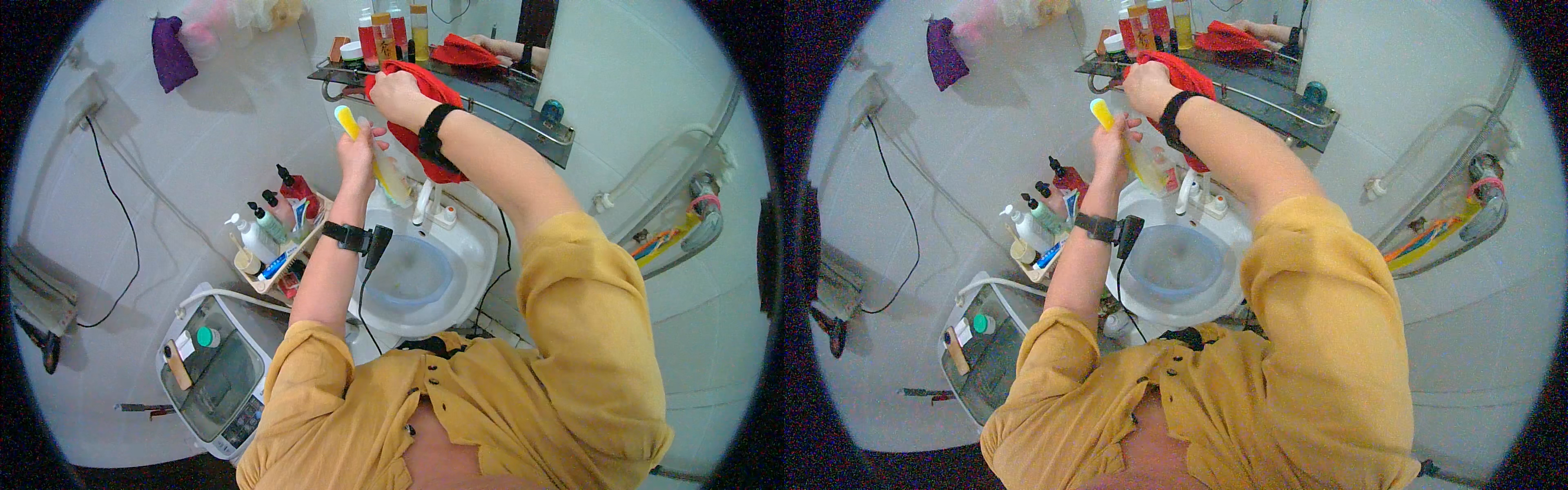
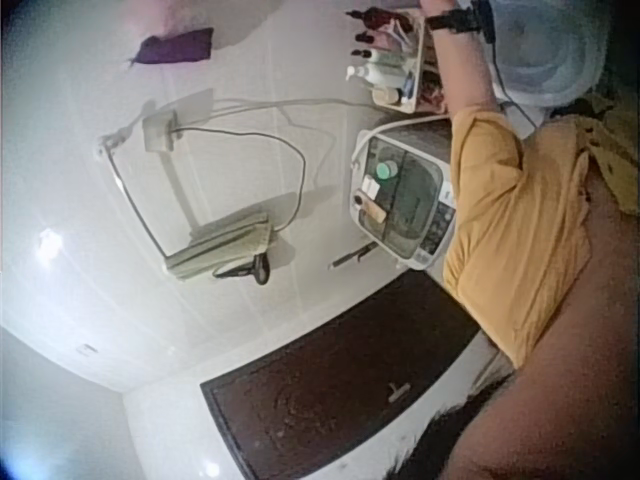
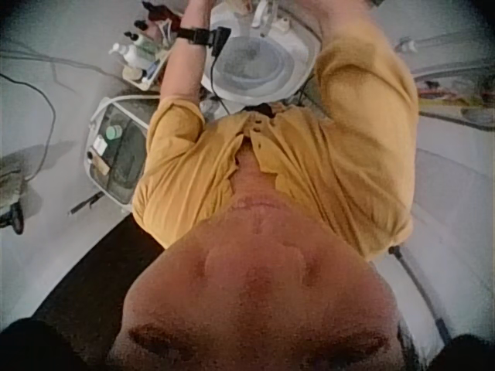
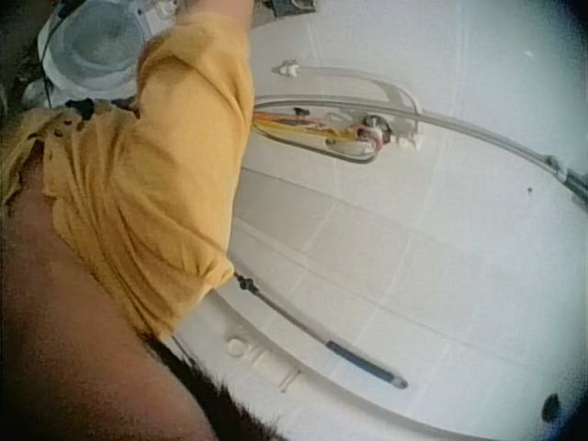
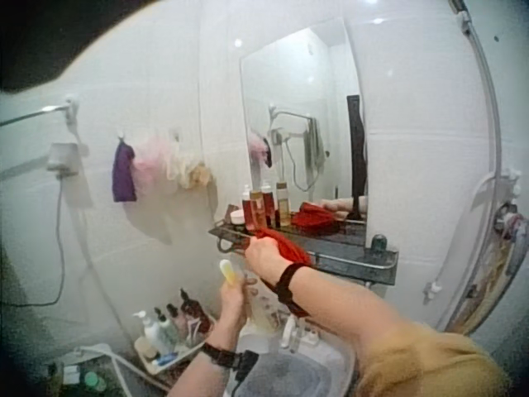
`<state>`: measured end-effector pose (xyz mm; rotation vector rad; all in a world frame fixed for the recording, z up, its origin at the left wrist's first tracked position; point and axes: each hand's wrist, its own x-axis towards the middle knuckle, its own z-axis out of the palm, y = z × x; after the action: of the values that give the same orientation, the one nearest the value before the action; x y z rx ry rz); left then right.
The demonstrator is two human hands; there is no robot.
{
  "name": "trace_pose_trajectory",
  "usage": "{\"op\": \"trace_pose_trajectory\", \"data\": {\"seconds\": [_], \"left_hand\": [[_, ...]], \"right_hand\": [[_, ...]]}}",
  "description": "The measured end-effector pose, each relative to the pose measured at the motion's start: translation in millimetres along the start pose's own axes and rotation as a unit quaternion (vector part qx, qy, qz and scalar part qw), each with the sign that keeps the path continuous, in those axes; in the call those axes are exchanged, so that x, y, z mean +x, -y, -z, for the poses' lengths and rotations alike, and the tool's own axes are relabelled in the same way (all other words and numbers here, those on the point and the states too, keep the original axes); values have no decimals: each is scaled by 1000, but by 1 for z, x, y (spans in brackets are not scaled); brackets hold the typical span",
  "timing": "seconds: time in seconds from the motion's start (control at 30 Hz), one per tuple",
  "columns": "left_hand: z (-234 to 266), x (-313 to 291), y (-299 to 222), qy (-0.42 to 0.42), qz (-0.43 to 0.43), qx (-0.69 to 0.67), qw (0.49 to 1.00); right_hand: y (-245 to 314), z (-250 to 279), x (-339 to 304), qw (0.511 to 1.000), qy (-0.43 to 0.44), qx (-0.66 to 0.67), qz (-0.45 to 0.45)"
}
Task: The person wipes several personal care bottles and containers with a red cloth, then wipes the metal shelf above the sink. The person handles a white pump bottle, a green-lidded jar, a white-lidded jar, and a yellow bottle, wiping each before placing them back on the shelf.
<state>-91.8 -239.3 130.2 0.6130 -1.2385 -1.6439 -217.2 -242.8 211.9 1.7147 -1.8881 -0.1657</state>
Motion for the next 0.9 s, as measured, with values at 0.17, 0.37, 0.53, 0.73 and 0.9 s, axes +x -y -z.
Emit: {"op": "trace_pose_trajectory", "data": {"seconds": [0.17, 0.37, 0.53, 0.73, 0.9], "left_hand": [[1, 0, 1, 14, -1, 5, 1000], [6, -1, -4, 2, -5, 13, 1000], [8, 0, -3, 27, -41, 9, 999], [-5, 0, 7, 57, -22, 1, 998], [-29, -13, 14, 82, -2, -29, 996]], "right_hand": [[-9, 8, -19, 1000, 18, -24, 9], [-21, 15, -37, 999, -16, -38, 15], [-30, 54, -57, 996, 64, -53, 33], [-99, 136, -82, 957, 247, 148, 30], [-185, 197, -111, 975, 182, 95, -84]]}}
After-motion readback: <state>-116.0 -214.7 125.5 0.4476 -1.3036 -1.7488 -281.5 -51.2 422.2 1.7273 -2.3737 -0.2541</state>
